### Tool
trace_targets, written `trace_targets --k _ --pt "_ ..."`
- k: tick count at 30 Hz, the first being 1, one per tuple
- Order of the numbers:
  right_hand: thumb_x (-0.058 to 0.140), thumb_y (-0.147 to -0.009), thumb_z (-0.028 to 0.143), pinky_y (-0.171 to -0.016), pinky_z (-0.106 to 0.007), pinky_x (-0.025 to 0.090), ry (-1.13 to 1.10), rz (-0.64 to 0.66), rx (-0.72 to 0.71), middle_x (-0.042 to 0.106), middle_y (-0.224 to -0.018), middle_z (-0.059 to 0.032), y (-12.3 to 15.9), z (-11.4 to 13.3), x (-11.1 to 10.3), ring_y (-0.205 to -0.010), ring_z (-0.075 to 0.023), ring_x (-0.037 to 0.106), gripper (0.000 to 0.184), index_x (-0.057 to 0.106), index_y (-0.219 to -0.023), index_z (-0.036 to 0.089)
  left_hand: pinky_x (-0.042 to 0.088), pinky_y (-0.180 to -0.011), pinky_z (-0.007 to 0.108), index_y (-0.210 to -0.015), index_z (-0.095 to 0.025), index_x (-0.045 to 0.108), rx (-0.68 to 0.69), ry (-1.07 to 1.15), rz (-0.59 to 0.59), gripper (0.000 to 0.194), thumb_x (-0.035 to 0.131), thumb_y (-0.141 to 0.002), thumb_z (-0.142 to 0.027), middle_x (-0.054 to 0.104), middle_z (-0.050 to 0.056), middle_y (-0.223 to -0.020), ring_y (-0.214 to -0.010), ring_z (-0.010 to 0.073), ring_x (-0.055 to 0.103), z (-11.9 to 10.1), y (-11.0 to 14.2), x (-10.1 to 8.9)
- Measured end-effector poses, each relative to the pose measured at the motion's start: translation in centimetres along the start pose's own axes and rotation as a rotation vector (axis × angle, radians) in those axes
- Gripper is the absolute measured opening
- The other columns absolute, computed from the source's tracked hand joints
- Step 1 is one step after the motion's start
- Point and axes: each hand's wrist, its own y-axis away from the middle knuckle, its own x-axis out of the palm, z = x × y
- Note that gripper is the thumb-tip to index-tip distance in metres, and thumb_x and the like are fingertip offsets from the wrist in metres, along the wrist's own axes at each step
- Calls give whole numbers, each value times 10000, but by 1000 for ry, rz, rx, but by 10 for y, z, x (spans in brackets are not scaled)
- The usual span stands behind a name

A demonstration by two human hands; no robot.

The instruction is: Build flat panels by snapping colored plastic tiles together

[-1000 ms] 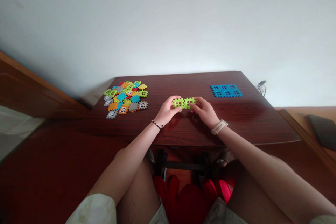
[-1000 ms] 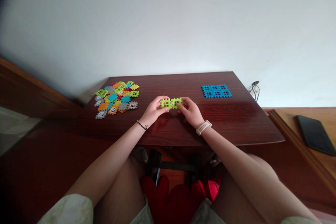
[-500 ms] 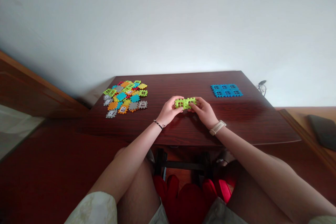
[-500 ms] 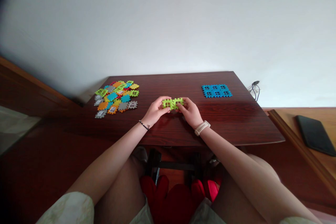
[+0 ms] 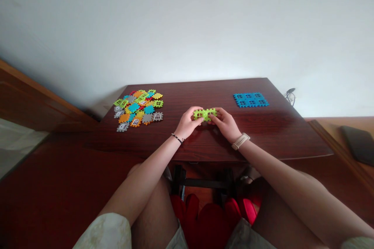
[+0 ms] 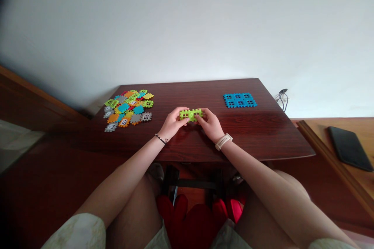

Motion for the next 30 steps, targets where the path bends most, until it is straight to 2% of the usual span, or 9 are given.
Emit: trace_targets --k 14,19,30 --pt "801 -902 599 -826 -425 682 16 16 1 798 -1048 -62 1 4 0 -887 -258 777 425 652 -1130 273 601 -680 249 -1259 -182 685 -29 -29 -16 390 781 -886 -246 759 93 -1115 -875 174 713 -2 0 0" --pt "805 -904 578 -829 -419 676 4 23 -2 796 -1043 -56 1 4 1 -899 -256 777 407 649 -1127 275 567 -634 238 -1245 -184 692 -37 -51 -33 371 770 -887 -247 754 69 -1054 -779 148 685 -4 0 2" --pt "815 -901 573 -820 -397 669 -14 32 2 793 -1025 -46 1 6 0 -888 -240 767 404 655 -1115 270 550 -659 243 -1215 -185 711 -27 -79 -44 361 774 -869 -264 762 65 -1039 -803 158 684 -5 -2 4"
